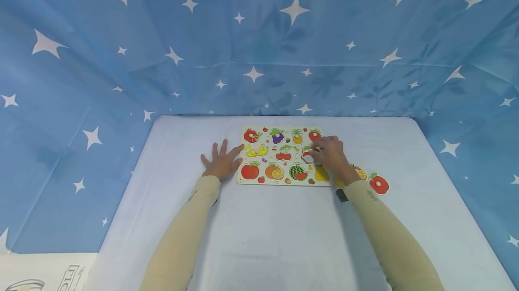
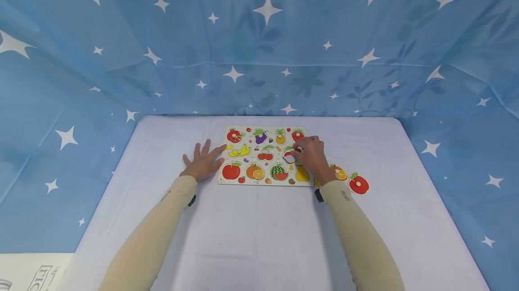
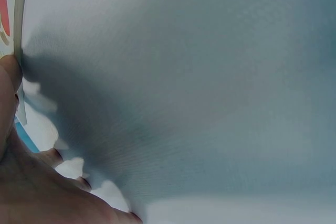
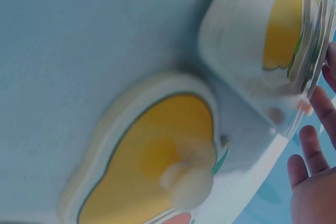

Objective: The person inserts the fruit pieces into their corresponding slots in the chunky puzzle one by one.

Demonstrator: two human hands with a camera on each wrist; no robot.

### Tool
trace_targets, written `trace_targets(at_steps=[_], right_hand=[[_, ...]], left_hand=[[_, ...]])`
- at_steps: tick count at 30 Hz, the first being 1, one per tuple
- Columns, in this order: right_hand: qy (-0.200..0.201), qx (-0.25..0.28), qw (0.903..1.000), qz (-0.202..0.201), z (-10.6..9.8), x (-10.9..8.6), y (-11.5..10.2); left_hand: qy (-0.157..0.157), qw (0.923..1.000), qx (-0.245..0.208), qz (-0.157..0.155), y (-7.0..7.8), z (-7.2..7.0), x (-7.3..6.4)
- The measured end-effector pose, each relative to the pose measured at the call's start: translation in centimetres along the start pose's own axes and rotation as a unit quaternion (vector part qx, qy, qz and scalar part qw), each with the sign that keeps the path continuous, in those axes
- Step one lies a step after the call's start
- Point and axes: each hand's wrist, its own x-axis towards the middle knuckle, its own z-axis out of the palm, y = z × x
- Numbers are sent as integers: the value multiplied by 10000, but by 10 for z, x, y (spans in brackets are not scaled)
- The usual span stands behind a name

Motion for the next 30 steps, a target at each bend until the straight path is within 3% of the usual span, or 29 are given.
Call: trace_targets(at_steps=[14, 30], right_hand=[[151, -510, 9984, -194, 8, 2, -4], [61, -883, 9960, -90, 10, 0, -6]], left_hand=[[79, 9999, -119, 53, -8, 8, 9], [-30, 10000, -18, 13, -2, 2, 3]])
